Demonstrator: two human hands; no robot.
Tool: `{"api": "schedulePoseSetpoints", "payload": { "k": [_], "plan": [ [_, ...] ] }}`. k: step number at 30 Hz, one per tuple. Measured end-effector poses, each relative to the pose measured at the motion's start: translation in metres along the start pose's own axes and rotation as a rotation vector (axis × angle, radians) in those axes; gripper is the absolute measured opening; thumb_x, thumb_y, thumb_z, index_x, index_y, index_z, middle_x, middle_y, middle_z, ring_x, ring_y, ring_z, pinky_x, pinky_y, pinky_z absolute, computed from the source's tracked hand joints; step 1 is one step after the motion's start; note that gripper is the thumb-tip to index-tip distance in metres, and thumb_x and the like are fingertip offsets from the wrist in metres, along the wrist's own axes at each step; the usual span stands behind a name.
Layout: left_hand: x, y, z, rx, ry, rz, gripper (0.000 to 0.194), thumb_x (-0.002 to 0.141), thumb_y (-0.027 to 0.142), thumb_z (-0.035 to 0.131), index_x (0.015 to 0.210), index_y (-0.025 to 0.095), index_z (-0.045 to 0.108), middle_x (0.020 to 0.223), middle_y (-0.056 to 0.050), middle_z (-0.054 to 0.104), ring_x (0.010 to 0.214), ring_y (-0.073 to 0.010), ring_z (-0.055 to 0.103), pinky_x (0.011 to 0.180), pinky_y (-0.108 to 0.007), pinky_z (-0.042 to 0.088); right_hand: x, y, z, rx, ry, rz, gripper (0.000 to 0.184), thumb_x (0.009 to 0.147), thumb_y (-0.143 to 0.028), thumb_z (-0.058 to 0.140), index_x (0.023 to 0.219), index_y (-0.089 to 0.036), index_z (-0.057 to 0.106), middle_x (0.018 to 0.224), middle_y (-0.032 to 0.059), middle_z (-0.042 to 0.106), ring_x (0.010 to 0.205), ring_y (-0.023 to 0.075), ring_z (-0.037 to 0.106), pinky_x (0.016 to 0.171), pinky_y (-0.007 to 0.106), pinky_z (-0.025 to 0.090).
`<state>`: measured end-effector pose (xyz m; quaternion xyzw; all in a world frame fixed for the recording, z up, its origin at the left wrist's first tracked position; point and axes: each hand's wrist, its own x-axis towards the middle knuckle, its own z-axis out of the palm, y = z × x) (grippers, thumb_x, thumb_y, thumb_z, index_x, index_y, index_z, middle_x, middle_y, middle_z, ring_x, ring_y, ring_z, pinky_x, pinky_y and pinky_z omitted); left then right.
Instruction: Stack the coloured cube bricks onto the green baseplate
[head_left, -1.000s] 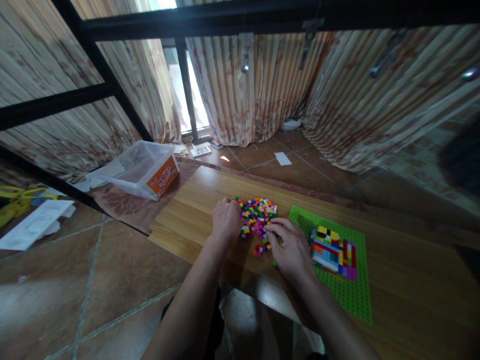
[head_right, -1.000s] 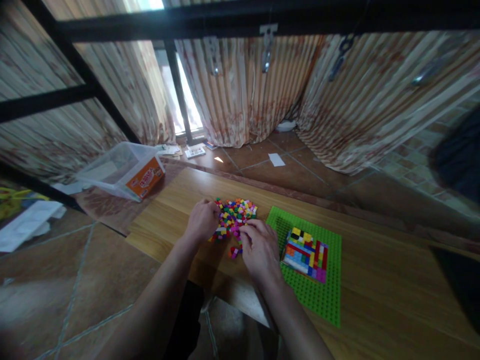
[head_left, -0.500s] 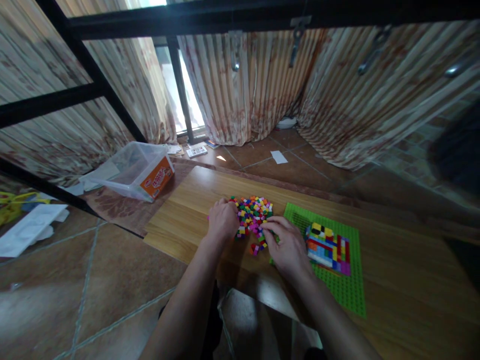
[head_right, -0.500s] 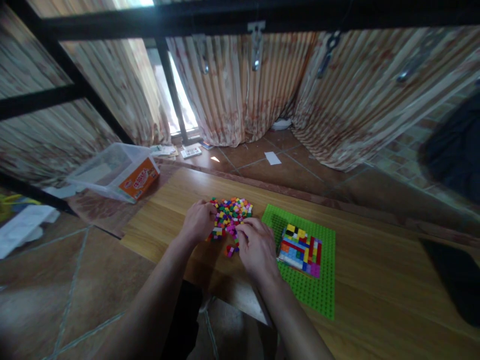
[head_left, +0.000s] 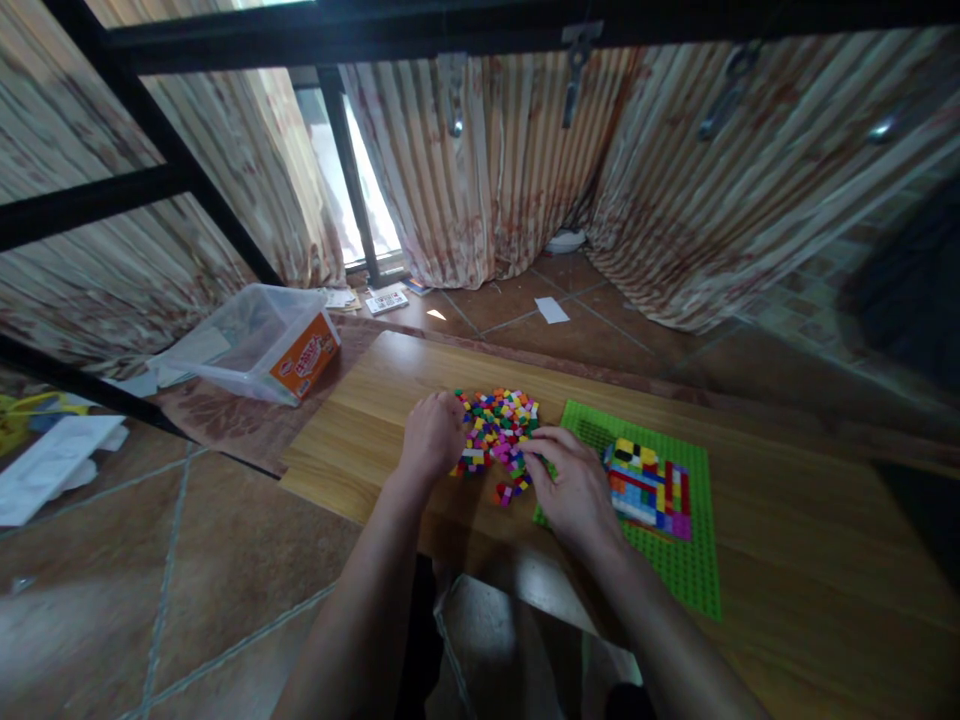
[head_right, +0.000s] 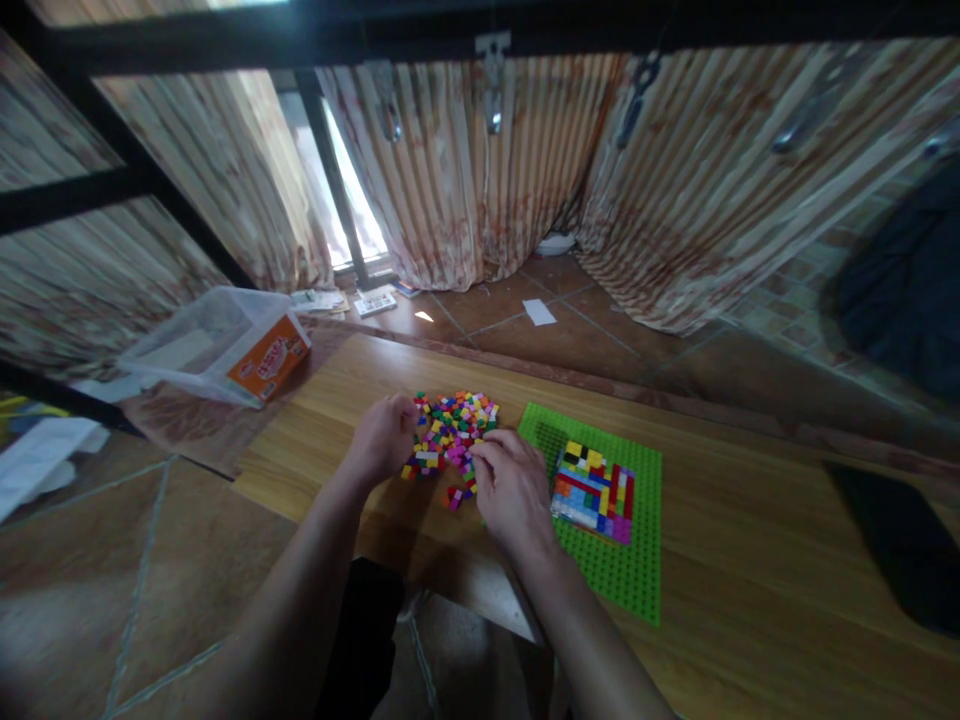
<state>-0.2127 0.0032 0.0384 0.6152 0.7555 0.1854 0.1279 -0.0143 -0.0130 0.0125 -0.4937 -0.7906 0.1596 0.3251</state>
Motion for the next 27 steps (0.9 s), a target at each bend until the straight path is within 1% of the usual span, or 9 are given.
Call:
{"api": "schedulePoseSetpoints", "payload": {
  "k": [2, 4, 7, 10, 12, 15, 19, 21, 27],
  "plan": [
    [0.001, -0.001, 0.0, -0.237, 0.023, -0.004, 0.018, 0.081, 0.013, 0.051, 0.066, 0.016, 0.06, 0.068, -0.003, 0.06, 0.071, -0.0163, 0.056, 0.067, -0.026, 0.04, 0.001, 0.0, 0.0, 0.012, 0.018, -0.003, 0.019, 0.09, -0.022, 0.056, 0.092, -0.023, 0.074, 0.106, 0.0069, 0.07, 0.095, 0.024, 0.065, 0.086, 0.041, 0.047],
    [0.001, 0.002, 0.0, -0.573, 0.009, -0.002, 0.02, 0.08, 0.019, 0.055, 0.061, 0.016, 0.056, 0.059, 0.001, 0.053, 0.061, -0.0118, 0.05, 0.059, -0.023, 0.036, 0.002, -0.003, -0.002, 0.043, 0.051, -0.008, 0.019, 0.091, -0.022, 0.055, 0.093, -0.023, 0.074, 0.106, 0.0067, 0.071, 0.095, 0.0236, 0.065, 0.086, 0.041, 0.047],
    [-0.004, 0.014, -0.001, -1.066, -0.108, -0.061, 0.02, 0.073, 0.031, 0.068, 0.066, 0.015, 0.06, 0.058, 0.004, 0.053, 0.054, -0.0078, 0.045, 0.052, -0.019, 0.034, 0.003, -0.01, -0.006, 0.123, 0.107, -0.028, 0.019, 0.093, -0.023, 0.054, 0.101, -0.023, 0.072, 0.106, 0.0061, 0.071, 0.098, 0.0224, 0.065, 0.089, 0.04, 0.048],
    [-0.013, 0.032, -0.001, -1.333, -0.25, -0.197, 0.034, 0.059, 0.038, 0.083, 0.073, 0.014, 0.064, 0.062, 0.003, 0.057, 0.054, -0.0064, 0.048, 0.052, -0.018, 0.038, 0.003, -0.017, -0.011, 0.183, 0.167, -0.038, 0.021, 0.092, -0.026, 0.058, 0.11, -0.024, 0.068, 0.107, 0.0052, 0.072, 0.101, 0.0215, 0.065, 0.09, 0.038, 0.048],
    [-0.019, 0.043, 0.0, -1.417, -0.335, -0.269, 0.04, 0.051, 0.038, 0.088, 0.074, 0.013, 0.066, 0.064, 0.003, 0.058, 0.055, -0.006, 0.05, 0.053, -0.017, 0.04, 0.003, -0.018, -0.014, 0.192, 0.197, -0.036, 0.023, 0.09, -0.026, 0.062, 0.113, -0.024, 0.067, 0.106, 0.005, 0.072, 0.1, 0.0214, 0.065, 0.09, 0.038, 0.049],
    [-0.026, 0.055, 0.004, -1.487, -0.427, -0.305, 0.04, 0.049, 0.035, 0.09, 0.074, 0.013, 0.068, 0.062, 0.003, 0.056, 0.053, -0.0041, 0.047, 0.049, -0.015, 0.037, 0.002, -0.017, -0.019, 0.18, 0.215, -0.02, 0.024, 0.089, -0.025, 0.063, 0.112, -0.023, 0.067, 0.103, 0.0054, 0.072, 0.097, 0.0217, 0.065, 0.088, 0.038, 0.049],
    [-0.029, 0.065, 0.01, -1.527, -0.466, -0.28, 0.037, 0.052, 0.034, 0.09, 0.072, 0.012, 0.067, 0.059, 0.003, 0.055, 0.047, -0.0018, 0.041, 0.042, -0.013, 0.026, -0.002, -0.012, -0.028, 0.155, 0.231, -0.01, 0.022, 0.089, -0.025, 0.062, 0.11, -0.022, 0.068, 0.101, 0.0064, 0.071, 0.096, 0.0224, 0.065, 0.088, 0.039, 0.05],
    [-0.029, 0.069, 0.013, -1.52, -0.482, -0.26, 0.036, 0.054, 0.034, 0.089, 0.072, 0.012, 0.068, 0.058, 0.003, 0.054, 0.046, -0.0015, 0.039, 0.041, -0.014, 0.023, -0.004, -0.01, -0.034, 0.137, 0.224, -0.009, 0.023, 0.09, -0.026, 0.059, 0.111, -0.022, 0.067, 0.102, 0.0071, 0.071, 0.097, 0.0227, 0.064, 0.088, 0.039, 0.05],
    [-0.031, 0.086, 0.022, -1.545, -0.501, -0.258, 0.035, 0.054, 0.031, 0.088, 0.078, 0.013, 0.069, 0.064, 0.003, 0.057, 0.051, -0.0026, 0.044, 0.046, -0.015, 0.029, -0.009, -0.006, -0.052, 0.088, 0.17, 0.034, 0.024, 0.093, -0.031, 0.056, 0.114, -0.024, 0.067, 0.108, 0.0073, 0.07, 0.103, 0.0227, 0.064, 0.092, 0.04, 0.05]
  ]
}}
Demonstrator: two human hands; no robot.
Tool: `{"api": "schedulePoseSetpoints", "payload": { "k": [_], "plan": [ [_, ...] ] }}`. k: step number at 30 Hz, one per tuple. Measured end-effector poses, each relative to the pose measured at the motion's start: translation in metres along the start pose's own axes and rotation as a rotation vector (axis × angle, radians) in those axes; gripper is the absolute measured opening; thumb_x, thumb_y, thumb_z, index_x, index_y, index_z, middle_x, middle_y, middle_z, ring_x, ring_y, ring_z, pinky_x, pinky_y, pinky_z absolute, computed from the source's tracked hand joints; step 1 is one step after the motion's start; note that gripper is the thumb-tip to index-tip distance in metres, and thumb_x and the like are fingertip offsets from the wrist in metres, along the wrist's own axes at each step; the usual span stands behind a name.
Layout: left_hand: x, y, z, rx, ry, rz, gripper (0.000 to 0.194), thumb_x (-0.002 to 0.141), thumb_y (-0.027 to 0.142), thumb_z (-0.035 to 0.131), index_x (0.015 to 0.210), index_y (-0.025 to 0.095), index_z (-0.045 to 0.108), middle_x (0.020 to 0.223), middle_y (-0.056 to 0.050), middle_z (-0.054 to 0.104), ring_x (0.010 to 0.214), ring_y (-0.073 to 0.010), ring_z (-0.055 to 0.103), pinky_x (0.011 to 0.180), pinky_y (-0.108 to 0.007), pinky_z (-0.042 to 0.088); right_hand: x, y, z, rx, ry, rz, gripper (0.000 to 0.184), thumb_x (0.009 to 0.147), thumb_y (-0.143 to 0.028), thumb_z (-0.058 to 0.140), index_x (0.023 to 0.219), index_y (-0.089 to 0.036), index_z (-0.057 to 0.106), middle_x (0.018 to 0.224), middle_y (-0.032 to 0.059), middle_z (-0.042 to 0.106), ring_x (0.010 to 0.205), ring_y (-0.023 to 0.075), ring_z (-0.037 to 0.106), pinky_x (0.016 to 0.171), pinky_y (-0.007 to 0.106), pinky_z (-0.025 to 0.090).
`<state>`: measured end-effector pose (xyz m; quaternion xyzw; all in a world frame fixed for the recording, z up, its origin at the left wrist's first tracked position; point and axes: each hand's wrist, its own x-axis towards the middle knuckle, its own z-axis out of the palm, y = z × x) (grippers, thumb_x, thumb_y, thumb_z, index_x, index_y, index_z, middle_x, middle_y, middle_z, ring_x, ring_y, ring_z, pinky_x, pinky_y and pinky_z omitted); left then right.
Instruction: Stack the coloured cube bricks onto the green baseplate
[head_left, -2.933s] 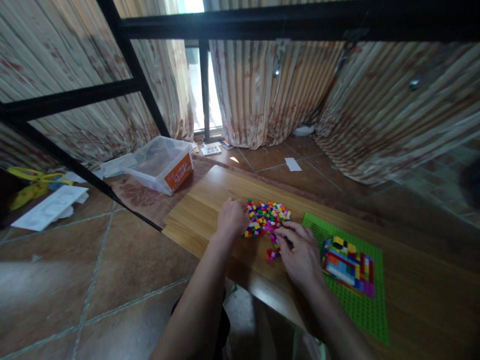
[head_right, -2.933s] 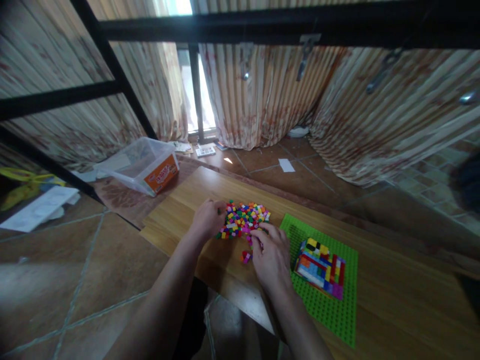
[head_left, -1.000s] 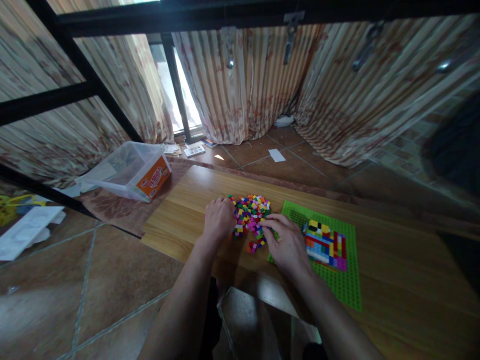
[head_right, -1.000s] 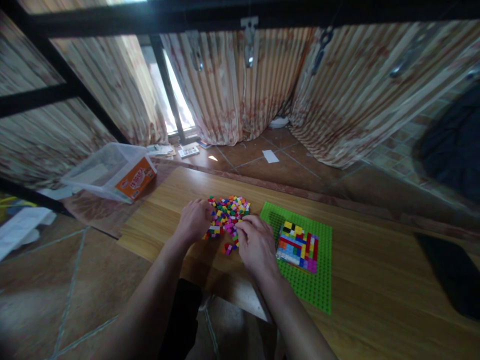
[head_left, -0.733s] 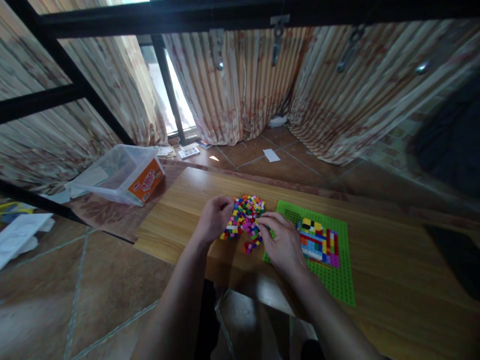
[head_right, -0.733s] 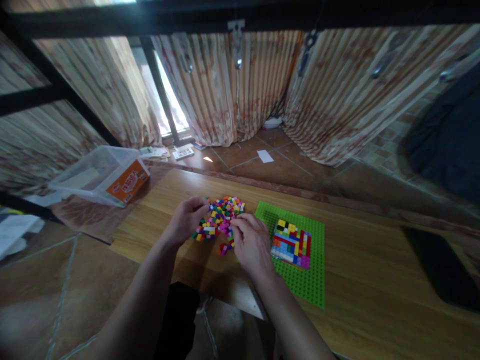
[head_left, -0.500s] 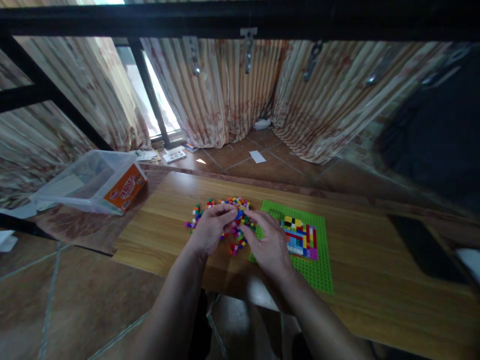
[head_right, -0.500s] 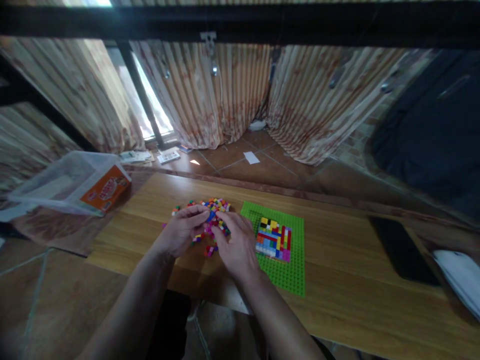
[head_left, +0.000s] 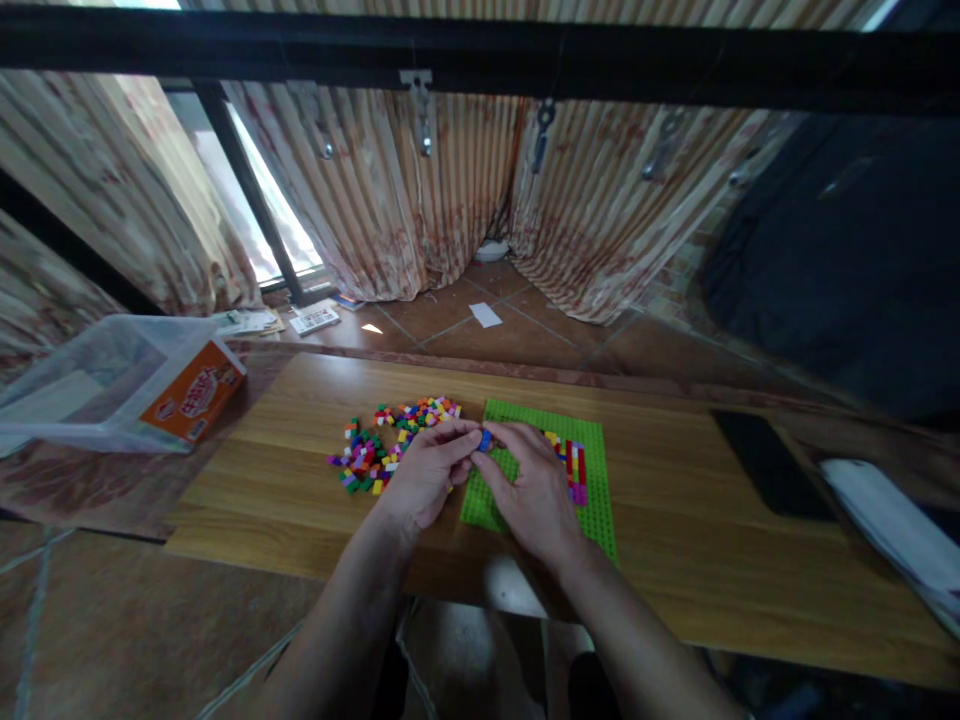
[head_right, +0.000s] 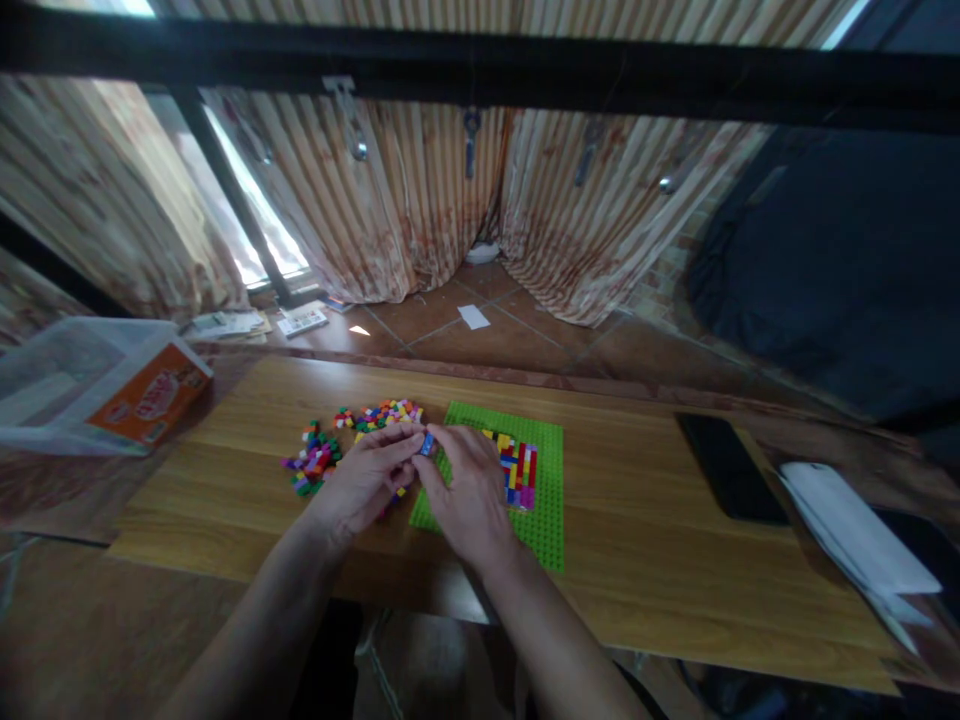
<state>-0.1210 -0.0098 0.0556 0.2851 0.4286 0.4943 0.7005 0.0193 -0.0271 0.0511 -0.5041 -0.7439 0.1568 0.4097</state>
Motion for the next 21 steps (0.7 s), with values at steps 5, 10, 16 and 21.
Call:
{"api": "schedulePoseSetpoints", "payload": {
  "k": [5, 10, 16, 21],
  "plan": [
    [0.002, -0.008, 0.015, 0.085, -0.001, 0.004, 0.036, 0.057, 0.035, 0.086, 0.082, 0.014, 0.07, 0.068, 0.0, 0.063, 0.052, -0.0043, 0.045, 0.048, -0.017, 0.03, 0.002, 0.021, -0.032, -0.024, -0.01, 0.027, 0.024, 0.093, -0.036, 0.056, 0.11, -0.024, 0.069, 0.107, 0.0075, 0.07, 0.102, 0.0231, 0.064, 0.092, 0.04, 0.05],
    [0.01, -0.017, 0.022, 0.292, 0.116, 0.11, 0.025, 0.067, 0.033, 0.076, 0.083, 0.014, 0.069, 0.076, -0.002, 0.068, 0.059, -0.0075, 0.05, 0.054, -0.02, 0.035, -0.003, 0.074, -0.073, -0.059, 0.025, 0.145, 0.028, 0.087, -0.044, 0.062, 0.104, -0.023, 0.072, 0.106, 0.0085, 0.069, 0.101, 0.0242, 0.065, 0.094, 0.042, 0.049],
    [0.016, -0.025, 0.025, 0.473, 0.139, 0.197, 0.022, 0.074, 0.03, 0.068, 0.088, 0.013, 0.069, 0.073, 0.0, 0.064, 0.063, -0.0104, 0.053, 0.058, -0.022, 0.039, -0.012, 0.112, -0.077, 0.002, -0.117, 0.266, 0.029, 0.083, -0.044, 0.067, 0.102, -0.023, 0.074, 0.105, 0.0072, 0.067, 0.099, 0.0228, 0.065, 0.091, 0.041, 0.049],
    [0.021, -0.032, 0.03, 0.512, 0.097, 0.208, 0.021, 0.075, 0.03, 0.064, 0.09, 0.015, 0.069, 0.074, 0.0, 0.065, 0.064, -0.0117, 0.056, 0.061, -0.023, 0.042, -0.008, 0.108, -0.067, 0.054, -0.147, 0.257, 0.027, 0.082, -0.042, 0.068, 0.102, -0.025, 0.074, 0.104, 0.0046, 0.066, 0.098, 0.0205, 0.065, 0.092, 0.039, 0.048]
  ]
}}
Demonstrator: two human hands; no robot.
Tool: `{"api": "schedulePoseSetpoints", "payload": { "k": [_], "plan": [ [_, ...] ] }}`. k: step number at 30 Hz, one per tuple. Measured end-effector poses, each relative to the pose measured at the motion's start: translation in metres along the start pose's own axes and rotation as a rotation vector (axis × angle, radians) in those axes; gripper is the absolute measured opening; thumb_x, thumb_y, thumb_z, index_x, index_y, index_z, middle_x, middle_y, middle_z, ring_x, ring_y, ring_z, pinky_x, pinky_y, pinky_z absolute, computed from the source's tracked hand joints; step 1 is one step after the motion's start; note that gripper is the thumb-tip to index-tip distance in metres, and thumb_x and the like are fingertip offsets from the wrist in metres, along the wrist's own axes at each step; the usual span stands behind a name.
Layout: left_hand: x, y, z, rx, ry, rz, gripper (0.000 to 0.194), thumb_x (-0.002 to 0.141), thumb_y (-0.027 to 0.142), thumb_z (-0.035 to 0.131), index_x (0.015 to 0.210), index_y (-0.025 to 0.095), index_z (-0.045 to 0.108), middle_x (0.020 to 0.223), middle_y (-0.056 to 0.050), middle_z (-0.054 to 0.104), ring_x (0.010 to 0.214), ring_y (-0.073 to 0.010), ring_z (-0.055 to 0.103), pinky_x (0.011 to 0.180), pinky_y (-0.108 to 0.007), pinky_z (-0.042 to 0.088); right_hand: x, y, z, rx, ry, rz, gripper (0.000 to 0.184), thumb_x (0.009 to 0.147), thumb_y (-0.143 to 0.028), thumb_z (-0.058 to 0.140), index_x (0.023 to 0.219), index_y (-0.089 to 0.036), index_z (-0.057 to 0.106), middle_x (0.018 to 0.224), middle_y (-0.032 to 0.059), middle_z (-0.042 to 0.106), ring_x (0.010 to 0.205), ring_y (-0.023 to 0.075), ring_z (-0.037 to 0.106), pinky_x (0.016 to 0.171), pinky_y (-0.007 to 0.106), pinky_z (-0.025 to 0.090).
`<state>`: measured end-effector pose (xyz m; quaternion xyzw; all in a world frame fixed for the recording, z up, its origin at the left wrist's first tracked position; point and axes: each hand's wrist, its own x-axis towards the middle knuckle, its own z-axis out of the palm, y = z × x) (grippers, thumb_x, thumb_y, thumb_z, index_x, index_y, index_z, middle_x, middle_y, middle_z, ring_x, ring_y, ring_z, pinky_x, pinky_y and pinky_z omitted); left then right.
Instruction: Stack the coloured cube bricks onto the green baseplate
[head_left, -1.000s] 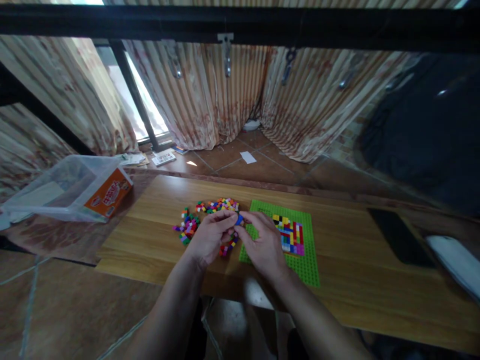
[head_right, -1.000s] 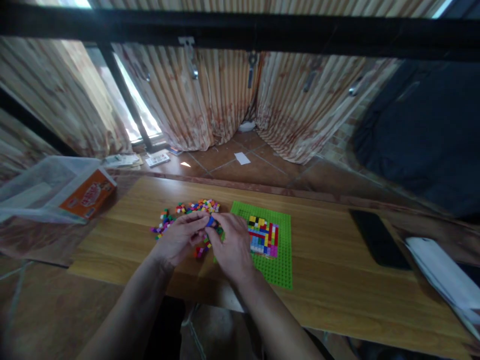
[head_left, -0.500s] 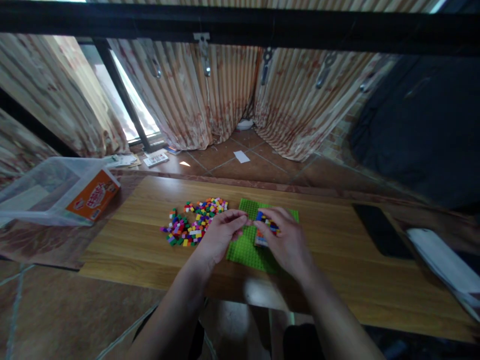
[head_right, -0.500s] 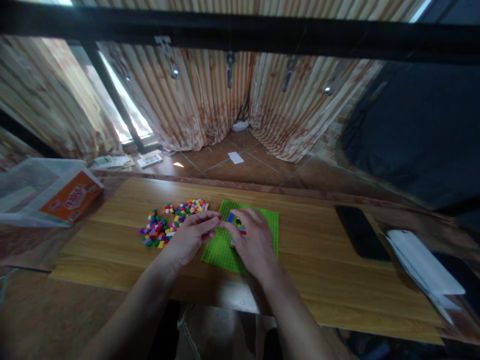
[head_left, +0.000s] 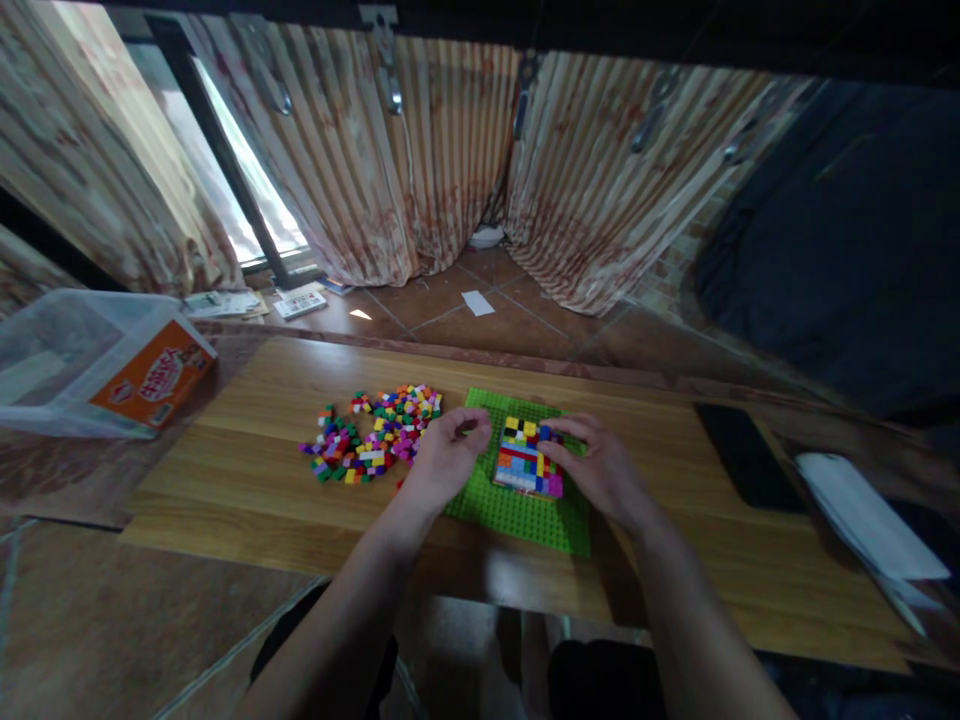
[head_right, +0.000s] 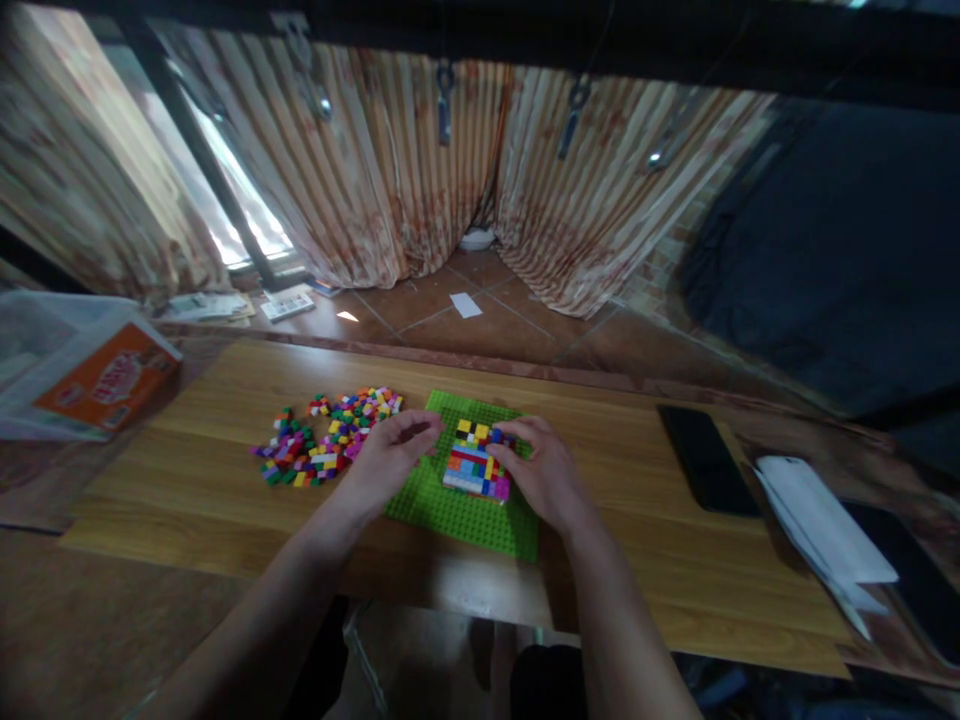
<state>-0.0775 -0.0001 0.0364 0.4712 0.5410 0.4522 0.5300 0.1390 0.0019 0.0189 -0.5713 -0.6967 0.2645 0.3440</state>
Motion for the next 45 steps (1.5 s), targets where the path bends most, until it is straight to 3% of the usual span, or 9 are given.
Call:
{"api": "schedulePoseSetpoints", "payload": {
  "k": [12, 28, 35, 39, 45],
  "plan": [
    [0.0, -0.006, 0.004, 0.018, -0.068, 0.035, 0.02, 0.077, 0.026, 0.064, 0.092, 0.015, 0.07, 0.075, -0.001, 0.065, 0.071, -0.0141, 0.059, 0.066, -0.024, 0.046, 0.008, -0.002, 0.001, 0.003, -0.076, 0.036, 0.027, 0.081, -0.04, 0.069, 0.103, -0.025, 0.074, 0.098, 0.0037, 0.069, 0.09, 0.0204, 0.066, 0.085, 0.039, 0.05],
    [-0.001, -0.011, 0.007, 0.036, -0.121, 0.044, 0.014, 0.077, 0.019, 0.062, 0.087, 0.016, 0.071, 0.079, -0.002, 0.067, 0.071, -0.0138, 0.059, 0.065, -0.024, 0.046, 0.019, -0.005, -0.002, 0.015, -0.16, 0.102, 0.025, 0.074, -0.039, 0.07, 0.093, -0.024, 0.077, 0.082, 0.0024, 0.075, 0.065, 0.0175, 0.064, 0.061, 0.031, 0.05],
    [-0.002, -0.008, 0.001, 0.026, -0.104, 0.041, 0.016, 0.077, 0.024, 0.064, 0.089, 0.015, 0.071, 0.078, -0.003, 0.067, 0.072, -0.0141, 0.059, 0.067, -0.024, 0.046, 0.012, 0.004, -0.001, 0.065, -0.144, 0.154, 0.038, 0.072, -0.045, 0.074, 0.103, -0.023, 0.075, 0.088, 0.0041, 0.076, 0.077, 0.0216, 0.069, 0.072, 0.038, 0.055],
    [0.0, -0.004, -0.009, -0.018, -0.038, 0.053, 0.02, 0.076, 0.028, 0.067, 0.09, 0.014, 0.071, 0.077, -0.002, 0.067, 0.07, -0.0132, 0.058, 0.067, -0.024, 0.046, 0.009, 0.004, -0.01, 0.144, -0.041, 0.186, 0.048, 0.065, -0.043, 0.08, 0.108, -0.023, 0.072, 0.097, 0.0065, 0.076, 0.087, 0.0242, 0.07, 0.08, 0.041, 0.055],
    [0.003, 0.013, -0.032, -0.175, 0.188, 0.071, 0.02, 0.073, 0.026, 0.068, 0.089, 0.014, 0.07, 0.082, -0.003, 0.07, 0.072, -0.0119, 0.06, 0.066, -0.022, 0.047, 0.012, -0.017, -0.01, 0.142, 0.389, 0.135, 0.025, 0.079, -0.042, 0.068, 0.088, -0.02, 0.075, 0.087, 0.0059, 0.076, 0.08, 0.0208, 0.07, 0.077, 0.036, 0.056]
  ]
}}
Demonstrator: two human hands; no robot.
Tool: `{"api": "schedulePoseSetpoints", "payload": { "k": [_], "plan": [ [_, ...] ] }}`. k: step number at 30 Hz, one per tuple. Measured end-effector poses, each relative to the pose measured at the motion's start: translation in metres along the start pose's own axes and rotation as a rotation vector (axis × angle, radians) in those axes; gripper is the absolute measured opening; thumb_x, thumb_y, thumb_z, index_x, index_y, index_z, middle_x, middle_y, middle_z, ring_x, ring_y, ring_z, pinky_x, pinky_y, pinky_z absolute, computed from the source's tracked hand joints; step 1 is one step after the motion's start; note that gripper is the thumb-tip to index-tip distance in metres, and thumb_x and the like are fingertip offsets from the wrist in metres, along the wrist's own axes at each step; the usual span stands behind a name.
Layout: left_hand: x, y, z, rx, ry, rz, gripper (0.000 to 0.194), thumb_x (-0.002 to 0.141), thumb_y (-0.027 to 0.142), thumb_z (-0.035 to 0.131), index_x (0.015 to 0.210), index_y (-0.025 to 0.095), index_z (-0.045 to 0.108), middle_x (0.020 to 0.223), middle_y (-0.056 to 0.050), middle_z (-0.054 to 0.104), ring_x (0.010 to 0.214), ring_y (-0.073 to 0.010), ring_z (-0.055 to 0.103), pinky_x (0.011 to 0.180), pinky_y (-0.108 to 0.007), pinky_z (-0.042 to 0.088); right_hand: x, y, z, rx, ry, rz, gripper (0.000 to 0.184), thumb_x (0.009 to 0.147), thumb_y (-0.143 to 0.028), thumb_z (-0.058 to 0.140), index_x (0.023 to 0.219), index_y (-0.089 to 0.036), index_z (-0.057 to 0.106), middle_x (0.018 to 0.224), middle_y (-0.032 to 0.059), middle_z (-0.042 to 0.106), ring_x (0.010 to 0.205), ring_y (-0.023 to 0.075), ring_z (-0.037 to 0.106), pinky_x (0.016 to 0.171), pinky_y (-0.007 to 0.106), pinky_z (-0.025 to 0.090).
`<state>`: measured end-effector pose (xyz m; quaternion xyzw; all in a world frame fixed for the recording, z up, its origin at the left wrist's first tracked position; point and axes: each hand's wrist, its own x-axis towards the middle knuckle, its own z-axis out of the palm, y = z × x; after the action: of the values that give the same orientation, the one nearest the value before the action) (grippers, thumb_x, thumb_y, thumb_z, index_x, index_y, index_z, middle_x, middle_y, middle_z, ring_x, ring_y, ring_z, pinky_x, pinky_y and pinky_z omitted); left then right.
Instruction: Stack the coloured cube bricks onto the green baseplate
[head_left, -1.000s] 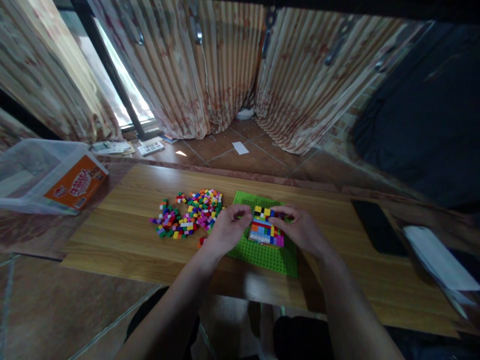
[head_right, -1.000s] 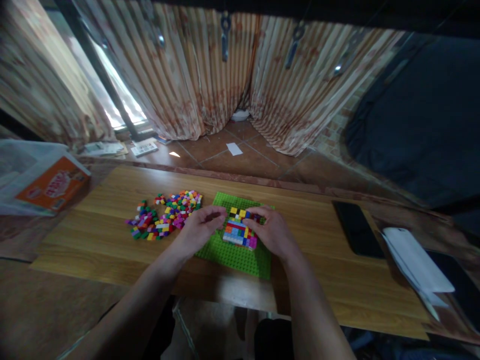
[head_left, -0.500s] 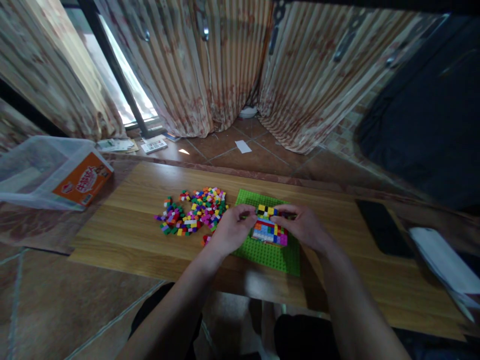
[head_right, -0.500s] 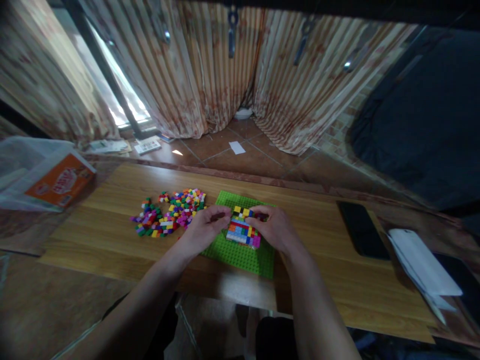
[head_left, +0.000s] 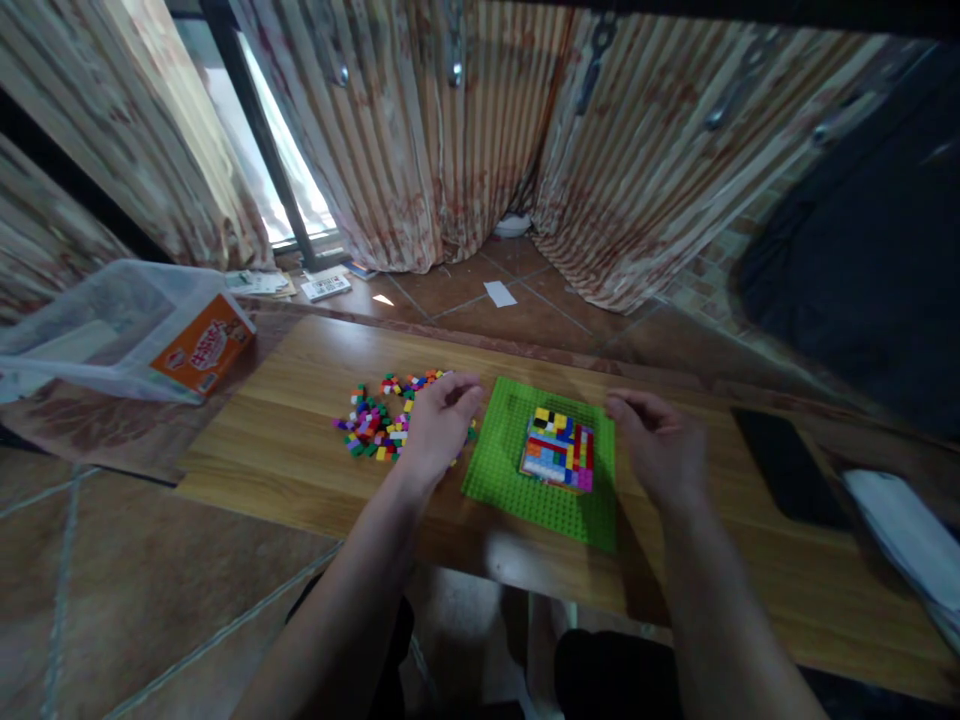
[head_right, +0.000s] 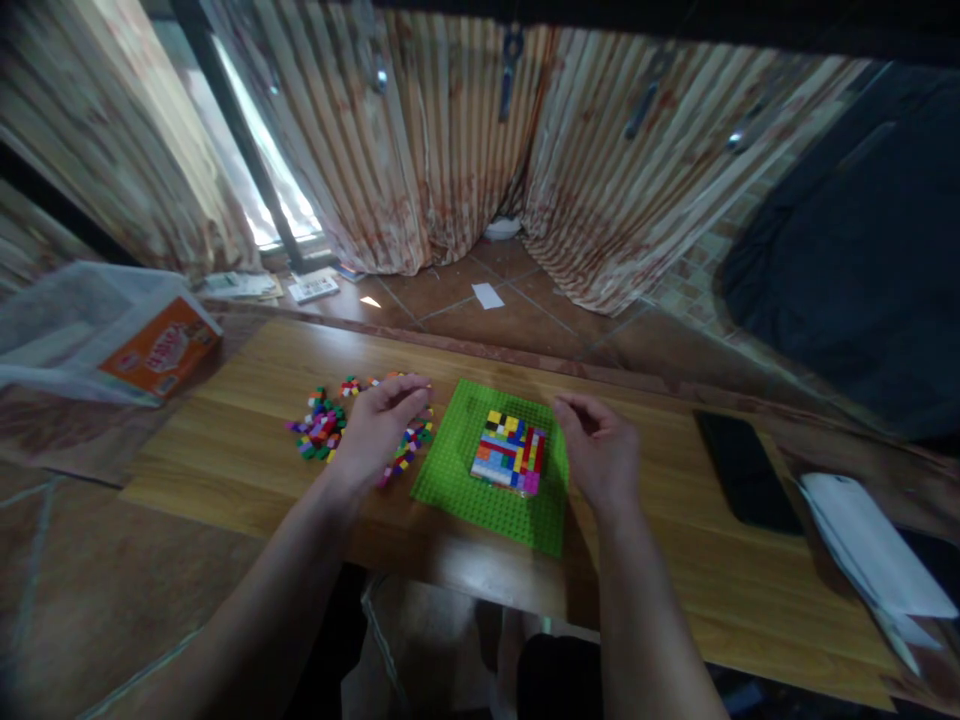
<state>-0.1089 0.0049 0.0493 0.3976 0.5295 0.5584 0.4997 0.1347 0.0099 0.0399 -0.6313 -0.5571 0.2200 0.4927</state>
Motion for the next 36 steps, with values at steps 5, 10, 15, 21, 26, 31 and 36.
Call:
{"api": "schedulePoseSetpoints", "payload": {
  "k": [5, 10, 15, 21, 26, 31, 36],
  "plan": [
    [0.003, 0.016, -0.025, -0.18, 0.218, 0.023, 0.026, 0.068, 0.03, 0.075, 0.088, 0.014, 0.069, 0.078, -0.002, 0.07, 0.061, -0.008, 0.057, 0.057, -0.019, 0.042, -0.015, -0.02, 0.021, -0.03, 0.0, -0.218, 0.02, 0.086, -0.038, 0.062, 0.084, -0.022, 0.074, 0.082, 0.0025, 0.075, 0.076, 0.0183, 0.069, 0.073, 0.032, 0.055],
    [0.002, 0.026, -0.047, -0.35, 0.325, -0.01, 0.028, 0.064, 0.027, 0.079, 0.085, 0.014, 0.068, 0.074, -0.001, 0.068, 0.055, -0.0047, 0.054, 0.054, -0.016, 0.039, -0.039, -0.043, 0.047, -0.044, -0.151, -0.373, 0.016, 0.09, -0.032, 0.059, 0.089, -0.023, 0.073, 0.089, 0.0017, 0.073, 0.082, 0.0171, 0.069, 0.076, 0.03, 0.052],
    [0.002, 0.032, -0.062, -0.504, 0.352, -0.072, 0.021, 0.067, 0.02, 0.076, 0.085, 0.013, 0.067, 0.07, 0.001, 0.067, 0.052, -0.0033, 0.054, 0.051, -0.015, 0.04, -0.062, -0.06, 0.075, -0.036, -0.362, -0.505, 0.016, 0.093, -0.025, 0.055, 0.092, -0.022, 0.071, 0.09, 0.003, 0.072, 0.083, 0.0167, 0.068, 0.078, 0.03, 0.052],
    [0.0, 0.037, -0.076, -0.635, 0.4, -0.131, 0.01, 0.075, 0.014, 0.068, 0.085, 0.013, 0.066, 0.066, 0.002, 0.064, 0.049, -0.0021, 0.052, 0.05, -0.013, 0.041, -0.072, -0.059, 0.106, -0.13, -0.477, -0.473, 0.016, 0.091, -0.022, 0.055, 0.095, -0.021, 0.071, 0.093, 0.0052, 0.072, 0.087, 0.019, 0.068, 0.08, 0.031, 0.051],
    [-0.002, 0.043, -0.082, -0.684, 0.409, -0.164, 0.007, 0.079, 0.01, 0.063, 0.085, 0.013, 0.066, 0.066, 0.003, 0.064, 0.049, -0.0018, 0.052, 0.05, -0.012, 0.042, -0.07, -0.056, 0.114, -0.21, -0.522, -0.431, 0.018, 0.09, -0.021, 0.055, 0.093, -0.021, 0.073, 0.093, 0.0055, 0.072, 0.087, 0.0202, 0.067, 0.081, 0.032, 0.05],
    [-0.004, 0.046, -0.087, -0.705, 0.404, -0.179, 0.01, 0.08, 0.008, 0.06, 0.088, 0.012, 0.066, 0.066, 0.002, 0.063, 0.049, -0.0016, 0.051, 0.049, -0.011, 0.041, -0.072, -0.054, 0.108, -0.324, -0.592, -0.413, 0.018, 0.089, -0.022, 0.056, 0.085, -0.021, 0.073, 0.088, 0.0046, 0.071, 0.081, 0.0199, 0.066, 0.076, 0.032, 0.048],
    [-0.004, 0.045, -0.089, -0.677, 0.402, -0.187, 0.014, 0.081, 0.008, 0.059, 0.091, 0.013, 0.066, 0.069, 0.002, 0.064, 0.05, -0.0017, 0.051, 0.051, -0.012, 0.042, -0.08, -0.057, 0.11, -0.416, -0.67, -0.378, 0.016, 0.089, -0.027, 0.057, 0.09, -0.022, 0.072, 0.088, 0.0039, 0.07, 0.082, 0.0202, 0.065, 0.076, 0.032, 0.047]
  ]
}}
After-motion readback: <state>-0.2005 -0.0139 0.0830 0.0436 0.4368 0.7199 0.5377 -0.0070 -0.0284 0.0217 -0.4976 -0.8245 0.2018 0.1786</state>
